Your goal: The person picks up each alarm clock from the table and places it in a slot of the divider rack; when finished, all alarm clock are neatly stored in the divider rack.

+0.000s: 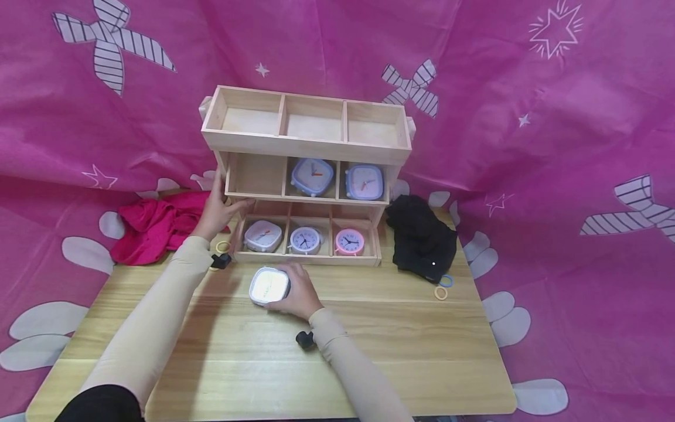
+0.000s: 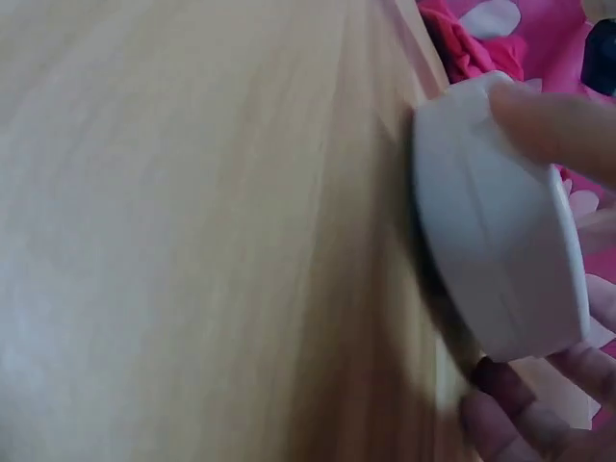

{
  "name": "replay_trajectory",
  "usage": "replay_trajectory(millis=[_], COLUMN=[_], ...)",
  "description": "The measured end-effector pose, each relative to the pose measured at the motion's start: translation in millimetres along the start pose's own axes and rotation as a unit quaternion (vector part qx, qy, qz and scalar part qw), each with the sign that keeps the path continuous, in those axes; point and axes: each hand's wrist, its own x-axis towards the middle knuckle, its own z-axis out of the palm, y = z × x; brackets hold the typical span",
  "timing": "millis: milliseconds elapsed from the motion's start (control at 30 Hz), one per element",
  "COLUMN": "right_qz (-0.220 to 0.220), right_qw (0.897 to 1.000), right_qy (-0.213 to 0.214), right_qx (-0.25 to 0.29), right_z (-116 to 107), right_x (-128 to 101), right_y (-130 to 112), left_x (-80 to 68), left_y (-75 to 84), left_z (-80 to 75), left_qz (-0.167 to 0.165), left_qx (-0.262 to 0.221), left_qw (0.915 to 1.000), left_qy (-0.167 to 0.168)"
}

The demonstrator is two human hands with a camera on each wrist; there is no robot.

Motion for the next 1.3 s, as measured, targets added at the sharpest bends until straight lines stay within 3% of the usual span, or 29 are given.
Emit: replay_trajectory(millis=[100, 300, 433, 533, 633, 767, 900, 1000, 1167, 1300], right_qz=[-0.015, -0.068, -0.063, -0.054, -0.057, -0.099, -0.147, -0.156, -0.136, -0.099], right_qw=[0.997, 0.980, 0.980, 0.985, 0.990, 0.988, 0.975, 0.964, 0.950, 0.937], right_qy=[-0.033, -0.066, -0.059, -0.047, -0.020, 0.046, 0.132, 0.187, 0.242, 0.261], right_qx=[-0.064, -0.176, -0.181, -0.156, -0.127, -0.106, -0.100, -0.105, -0.142, -0.209], right_z=[-0.5, -2.1, -4.5, -12.7, -29.1, -58.6, -84.8, -97.5, -105.3, -106.1], right_x=[-2.6, -6.2, -6.5, -3.3, 6.1, 31.5, 64.8, 90.5, 131.3, 158.8], right_y=[-5.3, -16.3, -22.8, -29.8, -42.4, -67.5, -93.9, -111.6, -131.4, -139.1], left_x=[-0.1, -1.2, -1.8, -0.1, 4.7, 10.8, 12.3, 11.4, 8.3, 9.6], left_y=[-1.2, 1.0, 2.0, -2.8, -14.7, -30.0, -33.5, -33.0, -33.9, -36.4], left_z=[0.1, 0.1, -0.7, -1.3, -1.8, -2.5, -3.2, -4.3, -5.1, -4.3], left_qz=[-0.001, 0.004, 0.007, 0.002, -0.003, 0.004, 0.010, 0.007, 0.006, 0.015], left_qx=[0.001, 0.008, 0.007, 0.013, 0.024, 0.033, 0.023, 0.027, 0.059, 0.049], left_qw=[1.0000, 0.9999, 0.9999, 0.9999, 0.9997, 0.9994, 0.9996, 0.9996, 0.9980, 0.9985], left_qy=[0.002, 0.006, 0.003, 0.002, 0.006, 0.012, 0.010, 0.009, 0.020, 0.017])
